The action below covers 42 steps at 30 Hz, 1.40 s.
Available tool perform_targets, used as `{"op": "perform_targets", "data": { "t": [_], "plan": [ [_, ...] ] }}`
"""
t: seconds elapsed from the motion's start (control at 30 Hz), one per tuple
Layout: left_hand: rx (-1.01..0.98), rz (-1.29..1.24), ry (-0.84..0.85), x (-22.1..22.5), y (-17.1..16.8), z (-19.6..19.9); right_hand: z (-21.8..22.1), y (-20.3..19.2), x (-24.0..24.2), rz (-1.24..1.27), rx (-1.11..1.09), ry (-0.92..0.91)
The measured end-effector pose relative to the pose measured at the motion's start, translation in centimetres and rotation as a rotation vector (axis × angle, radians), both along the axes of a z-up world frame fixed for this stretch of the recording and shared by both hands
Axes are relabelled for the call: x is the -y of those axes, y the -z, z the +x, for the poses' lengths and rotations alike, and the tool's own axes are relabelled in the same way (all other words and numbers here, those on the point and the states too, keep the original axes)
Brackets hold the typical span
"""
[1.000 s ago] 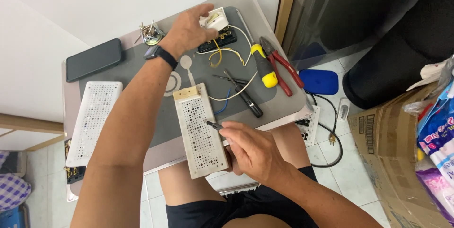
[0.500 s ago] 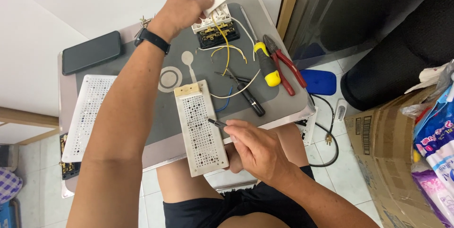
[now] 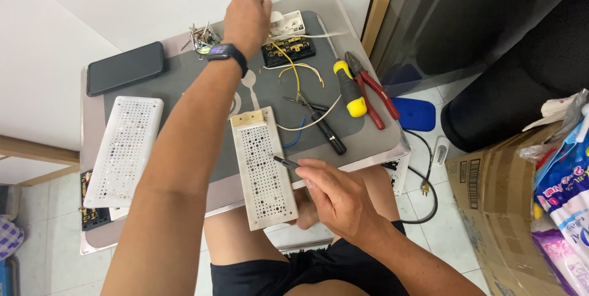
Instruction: Assembling the internal electrical components and wiring of a power strip casing using a screwdriver.
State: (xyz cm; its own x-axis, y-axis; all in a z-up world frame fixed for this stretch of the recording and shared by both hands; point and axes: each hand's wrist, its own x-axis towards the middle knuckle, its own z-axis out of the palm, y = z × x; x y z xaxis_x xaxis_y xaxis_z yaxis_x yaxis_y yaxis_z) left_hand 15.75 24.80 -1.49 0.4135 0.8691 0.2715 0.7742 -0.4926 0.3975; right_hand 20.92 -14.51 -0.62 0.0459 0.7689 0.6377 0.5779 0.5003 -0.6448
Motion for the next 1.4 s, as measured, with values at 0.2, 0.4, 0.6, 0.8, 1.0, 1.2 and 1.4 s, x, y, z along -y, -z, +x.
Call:
{"op": "perform_targets", "data": {
  "t": [0.2,0.4,0.6,0.8,1.0,1.2,1.4],
  "plan": [
    [0.033,-0.103,0.022,2.1,-1.7,-0.6,0.1,-0.3,-0.2,0.025,-0.005,-0.02],
    [-0.099,-0.148,0.17,1.8,-1.6,-2.2,0.0,-0.1,-0.3,0.031,0.029,0.015],
    [0.055,0.052,0.213,0.4,-1.1,-3.8,0.3,-0.5,-0.5,0.052,0.081,0.056],
    [0.3,0.024,0.359,12.7,-4.8,-12.8,0.6,-0.8,-0.6,-0.067,-0.024,0.104],
    [0.279,-0.289,0.492,18.7,-1.1,-17.1,-0.7,-3.6,-3.0,0.003,-0.128,0.087],
    [0.381,-0.038,0.424,17.7,0.9,-16.8,-0.9,-4.6,-4.5,0.036,-0.06,0.093],
    [0.367,-0.071,0.301,17.8,1.5,-16.4,-0.9,-4.6,-6.2,-0.282,0.133,0.167]
  ]
}}
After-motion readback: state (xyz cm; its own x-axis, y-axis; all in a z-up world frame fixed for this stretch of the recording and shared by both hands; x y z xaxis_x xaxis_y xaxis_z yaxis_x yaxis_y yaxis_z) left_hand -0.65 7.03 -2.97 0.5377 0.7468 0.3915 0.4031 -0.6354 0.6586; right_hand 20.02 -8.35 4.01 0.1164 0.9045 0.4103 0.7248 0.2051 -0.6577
